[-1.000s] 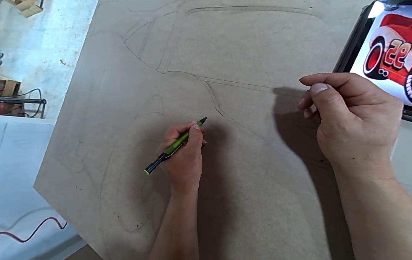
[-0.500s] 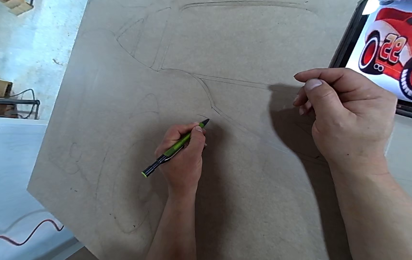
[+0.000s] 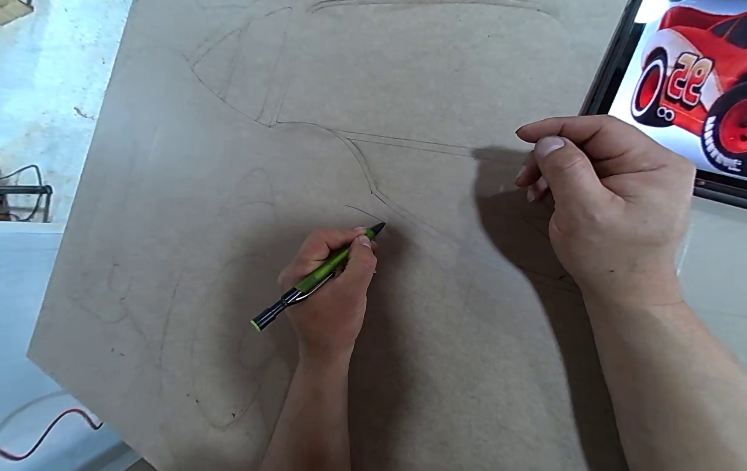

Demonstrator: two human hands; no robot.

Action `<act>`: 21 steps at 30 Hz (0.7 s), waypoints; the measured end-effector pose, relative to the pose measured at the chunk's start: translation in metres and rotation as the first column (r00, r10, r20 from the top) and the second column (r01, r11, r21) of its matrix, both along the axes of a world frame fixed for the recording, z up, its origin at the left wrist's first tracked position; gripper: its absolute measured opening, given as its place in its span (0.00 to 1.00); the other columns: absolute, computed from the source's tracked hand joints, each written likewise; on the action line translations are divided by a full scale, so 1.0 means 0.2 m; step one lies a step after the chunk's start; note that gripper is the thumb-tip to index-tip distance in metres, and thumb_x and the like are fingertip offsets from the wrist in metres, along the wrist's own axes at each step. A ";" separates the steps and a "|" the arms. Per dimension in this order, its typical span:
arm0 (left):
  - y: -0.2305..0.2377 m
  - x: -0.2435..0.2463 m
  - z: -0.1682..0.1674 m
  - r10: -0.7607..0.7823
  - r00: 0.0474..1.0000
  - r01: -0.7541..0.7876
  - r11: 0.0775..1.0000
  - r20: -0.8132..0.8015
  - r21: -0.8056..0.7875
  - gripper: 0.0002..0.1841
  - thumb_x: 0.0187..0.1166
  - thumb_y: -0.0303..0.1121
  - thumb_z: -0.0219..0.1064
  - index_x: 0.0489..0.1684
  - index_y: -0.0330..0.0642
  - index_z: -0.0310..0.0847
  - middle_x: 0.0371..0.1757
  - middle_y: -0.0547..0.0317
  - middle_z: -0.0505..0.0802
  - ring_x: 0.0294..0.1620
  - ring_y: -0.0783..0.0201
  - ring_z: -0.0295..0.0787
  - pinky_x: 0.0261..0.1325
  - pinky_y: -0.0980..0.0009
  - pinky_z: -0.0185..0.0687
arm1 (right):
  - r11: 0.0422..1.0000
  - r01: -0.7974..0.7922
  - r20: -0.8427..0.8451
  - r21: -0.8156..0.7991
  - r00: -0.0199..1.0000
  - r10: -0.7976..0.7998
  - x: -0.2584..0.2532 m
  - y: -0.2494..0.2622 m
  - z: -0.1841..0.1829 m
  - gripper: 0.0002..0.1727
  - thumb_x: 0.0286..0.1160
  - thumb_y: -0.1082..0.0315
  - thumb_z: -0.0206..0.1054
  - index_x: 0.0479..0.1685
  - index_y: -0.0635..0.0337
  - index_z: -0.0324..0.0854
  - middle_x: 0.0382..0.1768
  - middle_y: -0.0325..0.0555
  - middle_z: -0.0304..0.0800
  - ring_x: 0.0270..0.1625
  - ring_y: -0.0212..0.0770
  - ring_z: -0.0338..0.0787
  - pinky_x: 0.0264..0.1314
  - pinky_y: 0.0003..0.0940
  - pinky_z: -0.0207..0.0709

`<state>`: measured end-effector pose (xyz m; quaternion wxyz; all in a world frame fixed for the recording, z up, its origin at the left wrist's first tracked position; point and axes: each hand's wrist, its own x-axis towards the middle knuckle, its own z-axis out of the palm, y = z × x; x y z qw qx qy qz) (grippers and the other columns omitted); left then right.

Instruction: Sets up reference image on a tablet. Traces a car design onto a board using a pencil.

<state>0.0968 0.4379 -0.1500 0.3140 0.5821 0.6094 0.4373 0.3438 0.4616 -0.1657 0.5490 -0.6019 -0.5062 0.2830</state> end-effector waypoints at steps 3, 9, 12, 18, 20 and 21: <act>-0.01 0.01 0.00 -0.016 1.000 0.016 1.000 -0.013 -0.004 0.02 0.78 0.27 0.71 0.39 0.43 0.89 0.34 0.59 0.97 0.25 0.66 0.93 0.26 0.74 0.90 | 1.000 0.000 0.000 0.002 1.000 0.000 0.00 0.00 0.00 0.13 0.88 0.66 0.58 0.55 0.54 0.89 0.32 0.31 0.91 0.30 0.25 0.88 0.30 0.21 0.83; -0.02 0.01 0.00 -0.080 0.997 0.081 0.997 -0.011 0.008 0.03 0.77 0.26 0.70 0.41 0.43 0.90 0.34 0.60 0.96 0.26 0.67 0.93 0.26 0.74 0.90 | 1.000 0.004 0.004 0.014 1.000 -0.004 0.00 0.00 0.00 0.13 0.88 0.66 0.58 0.54 0.55 0.89 0.32 0.31 0.91 0.30 0.25 0.87 0.30 0.21 0.82; -0.03 0.02 0.00 -0.095 0.995 0.095 0.995 -0.010 0.010 0.03 0.76 0.27 0.71 0.40 0.43 0.90 0.34 0.60 0.96 0.26 0.66 0.93 0.25 0.74 0.90 | 1.000 0.004 -0.003 0.019 1.000 -0.004 0.00 0.01 0.00 0.13 0.88 0.67 0.59 0.53 0.56 0.90 0.31 0.31 0.91 0.30 0.26 0.87 0.30 0.22 0.82; -0.04 0.02 -0.01 -0.174 0.985 0.174 0.984 0.013 0.030 0.03 0.75 0.26 0.71 0.39 0.43 0.90 0.36 0.60 0.96 0.26 0.66 0.92 0.26 0.74 0.91 | 1.000 0.003 -0.009 0.028 1.000 -0.003 0.00 0.01 0.00 0.13 0.88 0.68 0.58 0.54 0.57 0.89 0.31 0.32 0.90 0.30 0.25 0.87 0.30 0.21 0.82; -0.04 0.02 -0.01 -0.197 0.980 0.196 0.980 0.026 0.025 0.03 0.75 0.27 0.71 0.38 0.43 0.90 0.36 0.59 0.96 0.27 0.65 0.93 0.27 0.73 0.92 | 1.000 0.005 -0.009 0.029 1.000 -0.004 0.00 0.01 0.00 0.13 0.87 0.68 0.59 0.54 0.57 0.90 0.30 0.32 0.90 0.29 0.26 0.87 0.29 0.21 0.82; -0.05 0.02 -0.01 -0.211 0.977 0.210 0.977 0.032 0.023 0.03 0.74 0.27 0.71 0.39 0.43 0.90 0.36 0.60 0.96 0.27 0.65 0.93 0.27 0.73 0.92 | 1.000 0.007 -0.008 0.030 1.000 -0.007 0.00 0.01 0.00 0.13 0.87 0.68 0.59 0.53 0.57 0.90 0.30 0.32 0.90 0.29 0.26 0.87 0.29 0.21 0.82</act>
